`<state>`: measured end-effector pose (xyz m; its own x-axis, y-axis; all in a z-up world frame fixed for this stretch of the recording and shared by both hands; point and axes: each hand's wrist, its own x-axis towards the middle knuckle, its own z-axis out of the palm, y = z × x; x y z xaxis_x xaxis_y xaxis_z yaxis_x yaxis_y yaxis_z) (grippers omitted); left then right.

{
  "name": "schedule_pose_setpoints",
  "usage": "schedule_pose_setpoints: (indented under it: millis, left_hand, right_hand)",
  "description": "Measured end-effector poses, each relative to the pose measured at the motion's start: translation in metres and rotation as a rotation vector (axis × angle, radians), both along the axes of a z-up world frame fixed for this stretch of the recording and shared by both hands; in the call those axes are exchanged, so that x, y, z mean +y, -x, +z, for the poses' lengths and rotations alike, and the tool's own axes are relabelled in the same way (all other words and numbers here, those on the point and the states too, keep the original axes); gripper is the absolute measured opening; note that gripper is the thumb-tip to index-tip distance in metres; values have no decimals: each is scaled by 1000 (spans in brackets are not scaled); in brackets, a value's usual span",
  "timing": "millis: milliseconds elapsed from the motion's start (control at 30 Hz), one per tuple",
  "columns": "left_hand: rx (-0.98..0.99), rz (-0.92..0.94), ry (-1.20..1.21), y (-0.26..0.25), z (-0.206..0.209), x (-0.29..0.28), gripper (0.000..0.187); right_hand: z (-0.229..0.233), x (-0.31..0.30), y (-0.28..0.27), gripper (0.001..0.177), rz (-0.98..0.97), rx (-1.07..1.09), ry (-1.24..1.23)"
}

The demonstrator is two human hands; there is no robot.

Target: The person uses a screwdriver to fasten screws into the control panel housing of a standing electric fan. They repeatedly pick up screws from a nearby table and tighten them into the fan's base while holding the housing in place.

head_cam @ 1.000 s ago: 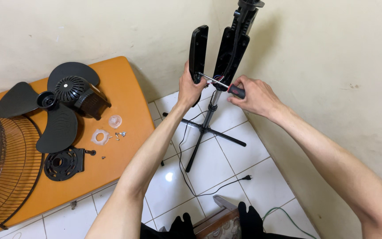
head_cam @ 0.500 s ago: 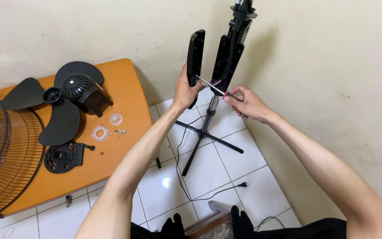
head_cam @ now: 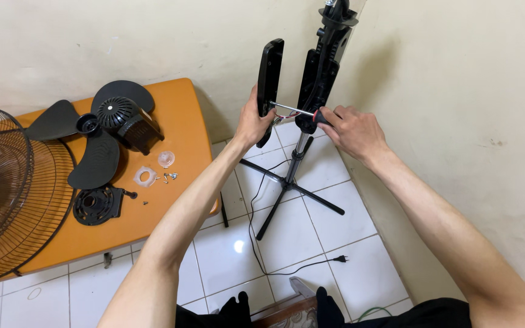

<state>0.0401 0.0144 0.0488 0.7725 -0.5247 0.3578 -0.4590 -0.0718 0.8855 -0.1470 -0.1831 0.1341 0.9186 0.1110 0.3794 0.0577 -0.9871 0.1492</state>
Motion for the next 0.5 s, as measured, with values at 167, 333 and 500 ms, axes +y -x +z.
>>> schedule_pose_setpoints:
  millis: [167, 333, 500]
  left_hand:
    - [-51, -30, -6, 1, -2, 3, 81]
    - [-21, 36, -45, -2, -4, -1, 79]
    - [-37, 44, 15, 1, -1, -7, 76]
  right_hand:
    - [-9, -6, -9, 30, -54, 382, -868]
    - [-12, 0, -4, 37, -124, 246, -679]
    - [-12, 6, 2, 24, -92, 59, -384]
